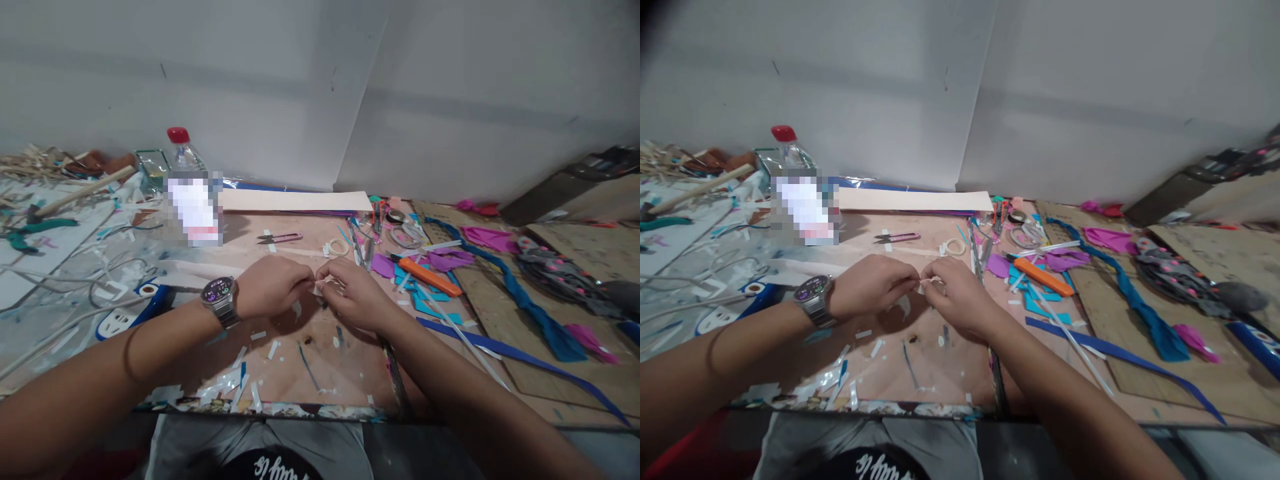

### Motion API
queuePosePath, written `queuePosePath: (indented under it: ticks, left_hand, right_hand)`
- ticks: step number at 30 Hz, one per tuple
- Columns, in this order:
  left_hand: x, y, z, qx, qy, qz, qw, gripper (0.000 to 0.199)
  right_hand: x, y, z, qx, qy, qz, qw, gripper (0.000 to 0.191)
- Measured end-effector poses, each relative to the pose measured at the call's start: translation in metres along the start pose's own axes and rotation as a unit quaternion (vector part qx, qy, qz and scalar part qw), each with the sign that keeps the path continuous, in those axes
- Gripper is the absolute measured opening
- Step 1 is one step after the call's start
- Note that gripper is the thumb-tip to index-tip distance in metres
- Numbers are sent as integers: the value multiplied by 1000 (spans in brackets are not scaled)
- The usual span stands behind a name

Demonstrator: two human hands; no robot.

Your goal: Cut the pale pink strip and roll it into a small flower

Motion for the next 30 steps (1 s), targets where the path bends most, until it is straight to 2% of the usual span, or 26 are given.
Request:
queuePosePath:
  ticks: [5, 11, 15, 25, 30]
  left_hand:
    - [1, 1, 0, 29, -9, 5, 1000, 24]
    - [2, 2, 3, 87, -35, 30, 995, 18]
    - [2, 2, 3, 80, -33, 42, 995, 18]
    - [3, 1, 1, 32, -40, 44, 998, 16]
    - [3, 1, 5, 55, -51, 36, 997, 14]
  right_hand:
    - [0, 2, -1, 4, 9, 20, 1000, 8]
    - [0, -1, -4, -18, 14, 0, 1000, 10]
    - [2, -2, -4, -29, 23, -22, 999, 6]
    - [2, -1, -5, -26, 25, -14, 999, 7]
    - [2, -1, -5, -19, 21, -11, 1000, 8]
Point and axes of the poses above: each hand's wrist, its own x-axis away from the middle knuckle, its own z-axis out of the back of the hand, y = z × x, the point moved 2 cm from there along -x, towards the middle knuckle, and after that the axes turned 9 degrees about z, right-handed, at the moved point
